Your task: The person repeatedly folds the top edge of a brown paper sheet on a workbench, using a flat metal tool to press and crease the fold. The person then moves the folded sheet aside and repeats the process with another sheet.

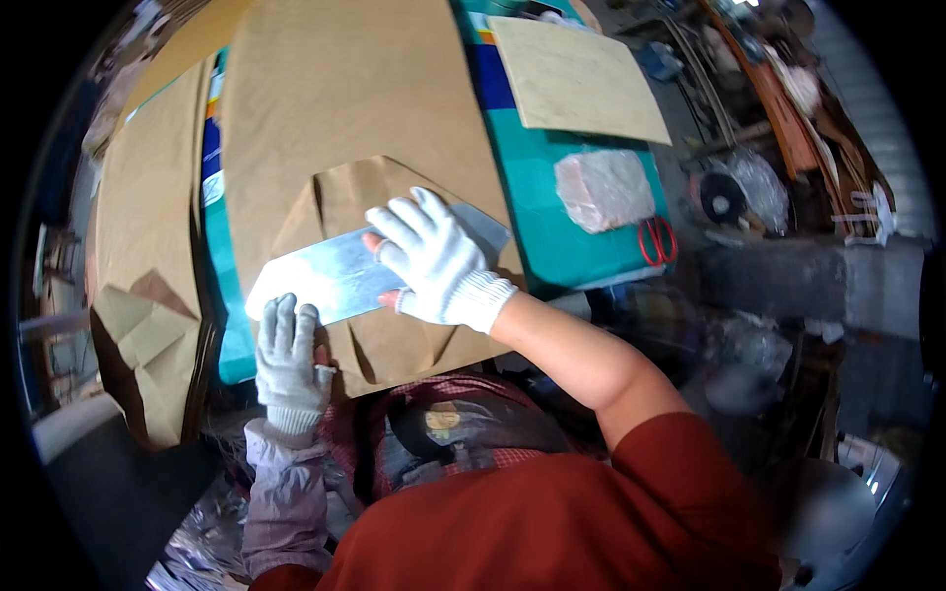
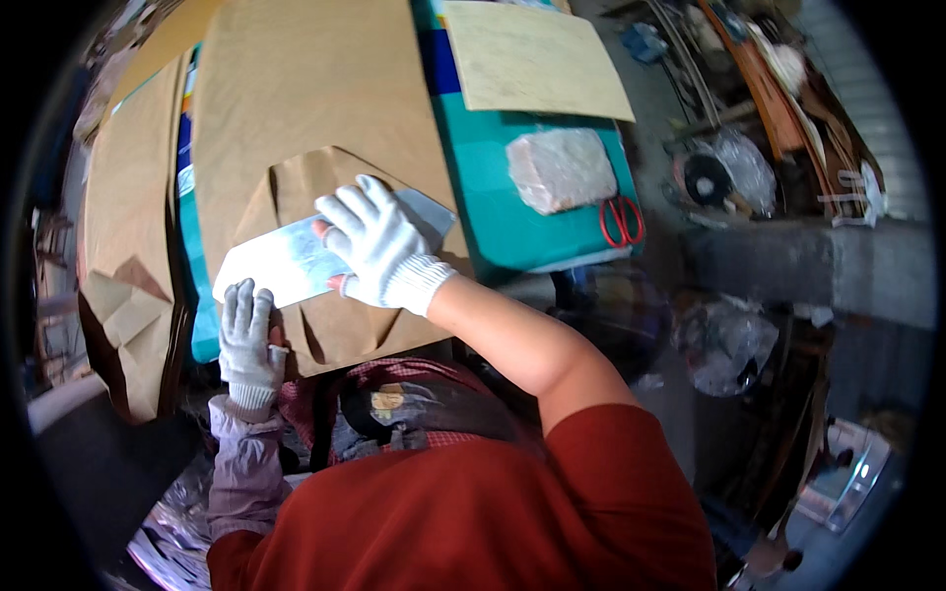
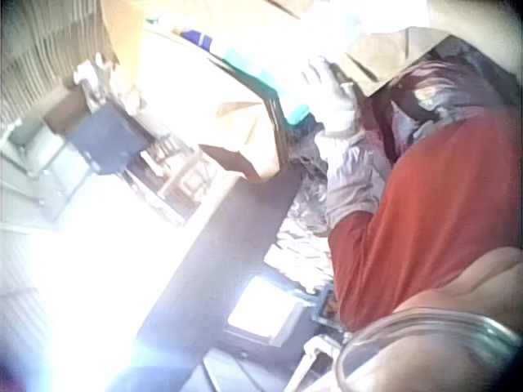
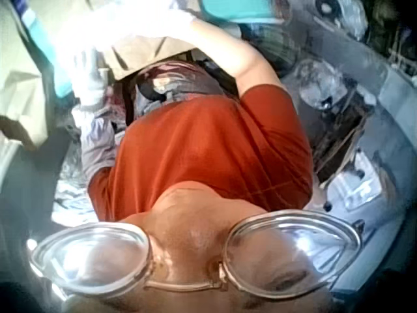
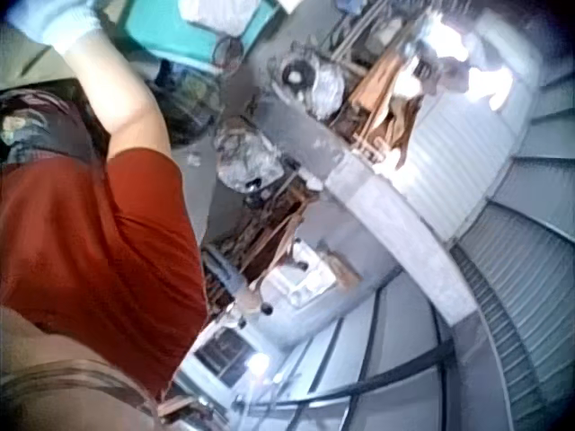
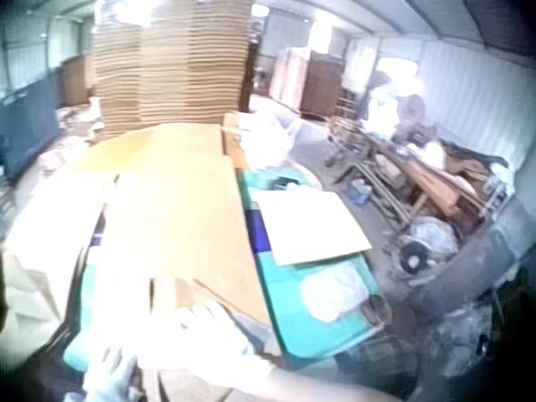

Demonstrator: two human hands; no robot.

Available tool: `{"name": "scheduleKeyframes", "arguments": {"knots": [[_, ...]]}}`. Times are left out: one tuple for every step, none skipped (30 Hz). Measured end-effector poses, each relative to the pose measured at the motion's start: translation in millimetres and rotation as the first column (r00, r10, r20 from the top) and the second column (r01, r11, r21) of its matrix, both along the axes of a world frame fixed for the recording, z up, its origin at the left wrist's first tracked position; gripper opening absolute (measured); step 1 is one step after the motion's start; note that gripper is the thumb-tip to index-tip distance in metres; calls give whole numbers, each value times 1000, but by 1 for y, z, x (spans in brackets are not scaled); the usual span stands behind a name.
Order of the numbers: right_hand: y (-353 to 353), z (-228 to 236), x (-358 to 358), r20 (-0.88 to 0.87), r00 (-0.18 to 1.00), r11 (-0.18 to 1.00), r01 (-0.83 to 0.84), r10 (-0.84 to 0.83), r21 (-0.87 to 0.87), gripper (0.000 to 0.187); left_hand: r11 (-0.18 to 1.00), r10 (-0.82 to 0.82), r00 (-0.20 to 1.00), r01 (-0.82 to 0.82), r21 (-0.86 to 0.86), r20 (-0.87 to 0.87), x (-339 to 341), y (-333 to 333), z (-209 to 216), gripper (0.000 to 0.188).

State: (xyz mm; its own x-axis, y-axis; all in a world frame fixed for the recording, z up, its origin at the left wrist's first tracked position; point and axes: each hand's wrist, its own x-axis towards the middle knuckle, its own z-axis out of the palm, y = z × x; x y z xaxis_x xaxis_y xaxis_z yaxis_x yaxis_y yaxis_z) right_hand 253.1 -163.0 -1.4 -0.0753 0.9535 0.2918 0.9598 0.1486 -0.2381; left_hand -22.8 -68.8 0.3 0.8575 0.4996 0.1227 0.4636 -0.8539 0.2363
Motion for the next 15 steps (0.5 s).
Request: {"name": "scheduleKeyframes", "arguments": {"knots": [[-7,-1,3,7,1000,1000,18,-18,-10,74,1000,-6,999,6,-3,-33,4,-2,5,64],[-8,-5,2,-6,999,999,37,-37,10,74,1000,-11,999,12,14,-47,3,-3,5,64],[-10,-7,2,-17,999,998,51,-51,28,74,999,-11,998,13,30,-60,2,-4,2,63],[-12,-8,5,-16,998,998,58,-58,28,74,999,-7,997,10,43,-71,4,-4,1,62],[-13,-10,3,-22,998,998,62,-61,26,75,999,-24,998,27,39,-57,3,-3,1,62],[-14,-12,2,-27,998,998,62,-62,22,75,999,-39,998,41,34,-43,2,-2,2,61],[-15,-12,2,-33,997,997,67,-66,25,75,998,-53,998,53,27,-28,2,-2,3,61],[-14,-11,1,-40,997,997,66,-65,27,75,999,-42,998,44,28,-43,2,-2,6,62],[-14,-11,0,-47,997,998,64,-62,28,75,999,-31,998,33,28,-58,3,-2,9,63],[-15,-11,0,-55,996,998,64,-63,14,75,999,-18,997,20,28,-73,4,-3,11,64],[-12,-10,-4,-64,997,999,53,-53,7,74,999,-27,997,28,25,-70,2,-2,16,64],[-9,-7,-6,-74,996,999,41,-41,1,74,999,-33,997,35,22,-67,1,0,20,64],[-7,-3,-4,-63,997,999,43,-42,21,67,999,-37,997,38,19,-65,1,2,23,65],[-6,-5,-1,-140,989,998,58,-53,38,59,996,-82,995,79,-48,-64,6,9,28,62],[-5,-15,4,-215,975,996,71,-56,59,52,987,-124,991,117,-107,-58,13,17,32,60]]}}
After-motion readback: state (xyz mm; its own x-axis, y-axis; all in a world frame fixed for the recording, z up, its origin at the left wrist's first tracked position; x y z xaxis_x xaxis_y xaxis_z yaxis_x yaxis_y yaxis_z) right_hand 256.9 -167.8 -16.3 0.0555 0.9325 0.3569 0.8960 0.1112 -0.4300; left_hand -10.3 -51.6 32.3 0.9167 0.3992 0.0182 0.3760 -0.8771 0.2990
